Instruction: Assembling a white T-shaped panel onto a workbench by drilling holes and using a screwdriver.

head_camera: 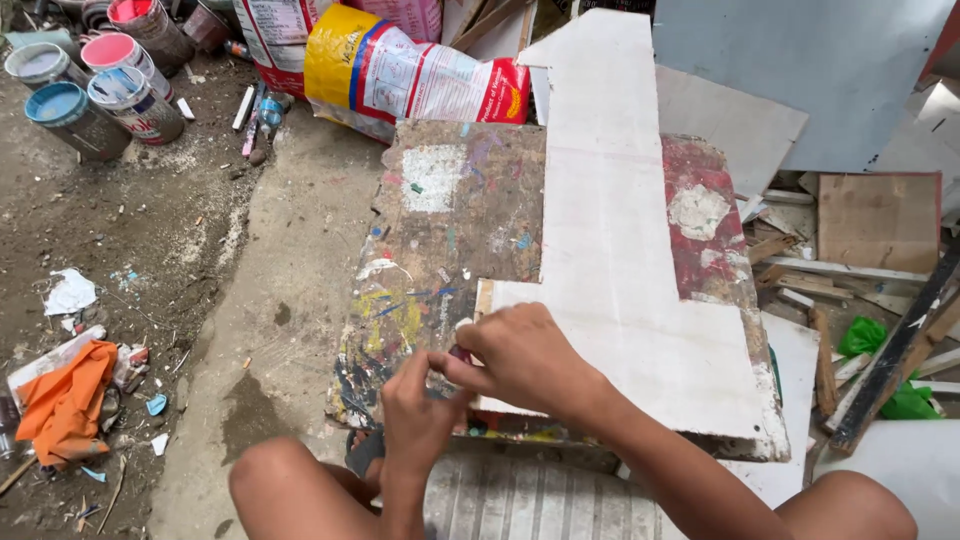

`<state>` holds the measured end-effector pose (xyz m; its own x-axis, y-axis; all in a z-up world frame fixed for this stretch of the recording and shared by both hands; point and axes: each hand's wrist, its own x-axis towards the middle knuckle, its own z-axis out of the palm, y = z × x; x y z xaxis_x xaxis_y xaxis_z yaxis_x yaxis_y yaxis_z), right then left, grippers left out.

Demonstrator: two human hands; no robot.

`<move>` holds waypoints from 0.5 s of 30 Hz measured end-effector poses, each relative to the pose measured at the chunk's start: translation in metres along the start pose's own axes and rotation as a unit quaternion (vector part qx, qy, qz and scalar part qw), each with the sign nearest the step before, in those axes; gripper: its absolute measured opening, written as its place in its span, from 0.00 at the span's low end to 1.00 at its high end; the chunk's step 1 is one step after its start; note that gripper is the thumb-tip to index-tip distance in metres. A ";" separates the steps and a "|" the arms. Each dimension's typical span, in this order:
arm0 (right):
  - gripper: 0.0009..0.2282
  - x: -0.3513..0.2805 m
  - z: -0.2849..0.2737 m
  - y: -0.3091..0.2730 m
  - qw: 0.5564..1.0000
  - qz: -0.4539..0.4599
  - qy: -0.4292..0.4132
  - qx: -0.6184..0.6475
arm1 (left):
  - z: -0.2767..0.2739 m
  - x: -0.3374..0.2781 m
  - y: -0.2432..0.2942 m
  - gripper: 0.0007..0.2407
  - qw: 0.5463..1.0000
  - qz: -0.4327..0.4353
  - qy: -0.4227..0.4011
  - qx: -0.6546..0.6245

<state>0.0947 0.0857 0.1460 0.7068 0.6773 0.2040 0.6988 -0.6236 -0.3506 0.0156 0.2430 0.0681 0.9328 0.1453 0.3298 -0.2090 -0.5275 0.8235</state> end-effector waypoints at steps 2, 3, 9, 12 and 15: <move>0.23 0.006 -0.007 -0.001 0.998 0.035 -0.049 -0.008 | 0.012 0.008 -0.002 0.14 0.998 0.030 0.033 0.034; 0.23 0.000 -0.013 0.000 0.998 0.035 -0.046 -0.009 | 0.006 0.011 0.006 0.14 0.998 0.033 0.033 0.034; 0.16 -0.031 -0.042 -0.004 0.978 -0.027 -0.101 0.182 | -0.012 0.018 0.012 0.07 0.985 0.061 -0.119 -0.112; 0.14 -0.038 -0.031 -0.001 0.983 -0.031 -0.090 0.155 | -0.024 0.031 0.020 0.09 0.954 0.029 -0.234 -0.185; 0.05 -0.035 -0.021 -0.003 0.997 -0.024 -0.035 0.072 | -0.025 0.038 0.024 0.08 0.955 0.039 -0.285 -0.069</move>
